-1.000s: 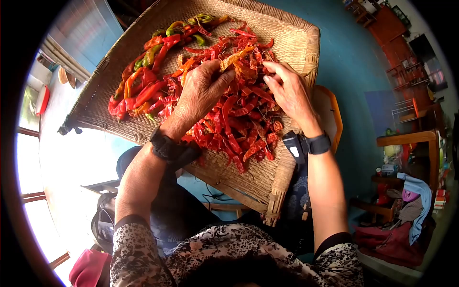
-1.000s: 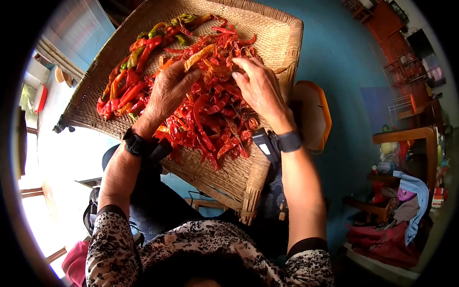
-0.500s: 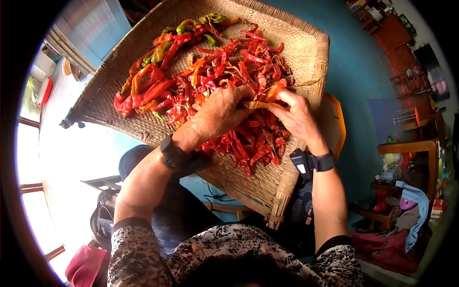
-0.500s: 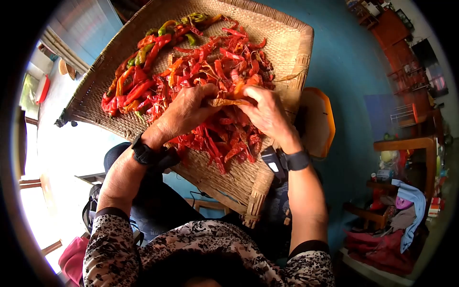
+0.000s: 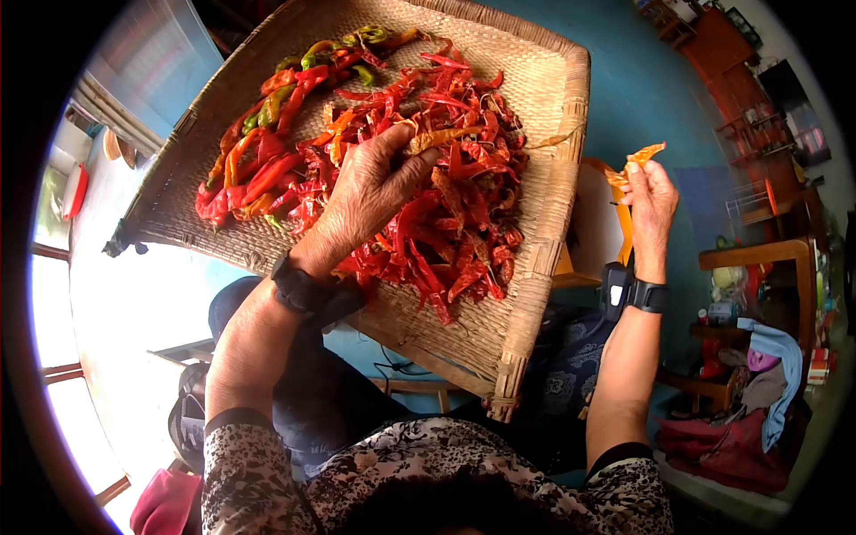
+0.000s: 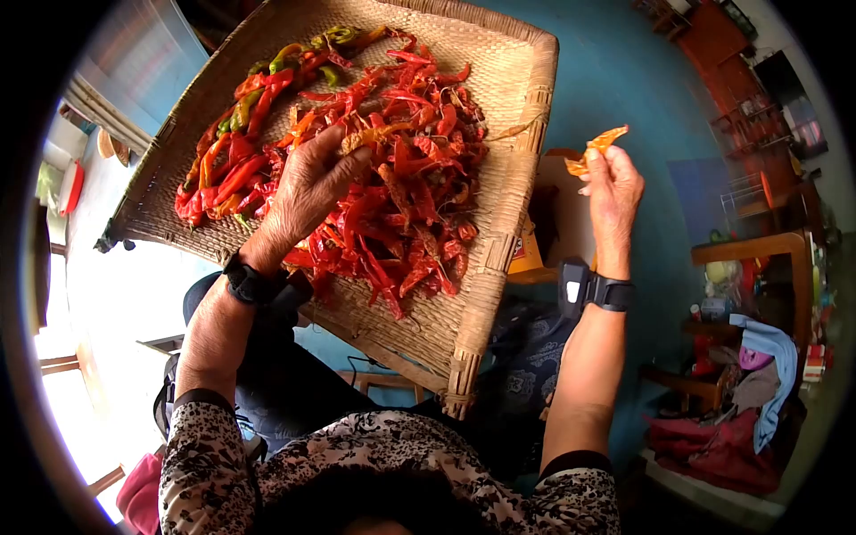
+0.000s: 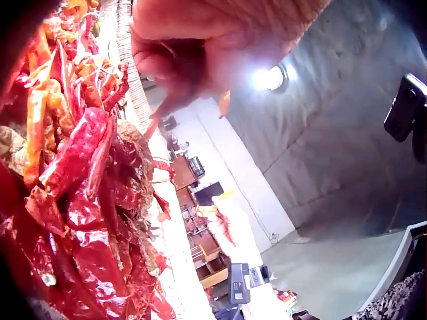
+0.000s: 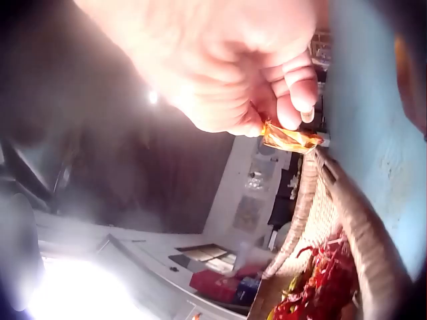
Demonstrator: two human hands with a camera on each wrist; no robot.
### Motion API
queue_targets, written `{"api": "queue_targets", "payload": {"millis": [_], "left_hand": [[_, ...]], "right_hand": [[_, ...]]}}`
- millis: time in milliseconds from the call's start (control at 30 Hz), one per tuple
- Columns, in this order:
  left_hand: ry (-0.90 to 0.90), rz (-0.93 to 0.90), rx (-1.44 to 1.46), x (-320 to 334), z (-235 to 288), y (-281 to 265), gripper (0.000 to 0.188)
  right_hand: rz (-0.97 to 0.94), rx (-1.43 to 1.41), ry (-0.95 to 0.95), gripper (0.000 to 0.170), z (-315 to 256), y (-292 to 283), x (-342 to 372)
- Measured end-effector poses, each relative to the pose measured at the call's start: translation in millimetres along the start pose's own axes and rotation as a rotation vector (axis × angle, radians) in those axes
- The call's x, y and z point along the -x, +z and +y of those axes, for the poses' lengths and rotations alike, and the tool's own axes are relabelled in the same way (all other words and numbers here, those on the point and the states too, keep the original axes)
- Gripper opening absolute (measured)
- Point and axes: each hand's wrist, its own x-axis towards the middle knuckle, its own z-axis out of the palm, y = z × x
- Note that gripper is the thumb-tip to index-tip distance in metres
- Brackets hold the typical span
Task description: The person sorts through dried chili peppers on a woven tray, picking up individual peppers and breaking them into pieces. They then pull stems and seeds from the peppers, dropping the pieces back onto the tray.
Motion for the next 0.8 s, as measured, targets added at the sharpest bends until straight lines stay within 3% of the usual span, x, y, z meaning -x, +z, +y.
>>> {"api": "queue_targets", "payload": {"millis": [33, 100, 133, 200, 233, 300, 367, 433, 667, 800], "left_hand": [[-0.018, 0.008, -0.009, -2, -2, 0, 0.017], [-0.055, -0.008, 0.007, -3, -2, 2, 0.019], [-0.022, 0.030, 0.049, -5, -3, 6, 0.019], [0.025, 0.056, 0.074, -7, -9, 10, 0.020], [0.023, 0.057, 0.073, -7, -8, 9, 0.020], [-0.011, -0.034, 0.010, -7, 1, 8, 0.021], [-0.024, -0.039, 0.003, -6, 6, 10, 0.023], [0.019, -0.019, 0.004, -7, 3, 13, 0.023], [-0.036, -0.025, 0.014, -5, 6, 6, 0.021], [-0.055, -0.021, 0.041, -3, 3, 2, 0.023]], "right_hand": [[0.058, 0.060, 0.052, 0.021, 6, -6, -3], [0.107, 0.468, 0.083, 0.023, 34, -23, -14], [0.106, 0.468, 0.082, 0.023, 43, -23, -14], [0.267, 0.985, -0.217, 0.028, 37, -5, -7], [0.146, 0.713, -0.088, 0.037, 7, 11, -2], [-0.128, 0.444, -0.171, 0.040, -29, 42, 9], [-0.345, 0.411, -0.426, 0.043, -56, 70, 21], [-0.490, 0.278, -0.485, 0.043, -52, 94, 26], [-0.539, 0.522, -0.502, 0.028, -56, 119, 20], [-0.570, 0.298, -0.404, 0.029, -60, 115, 22]]}}
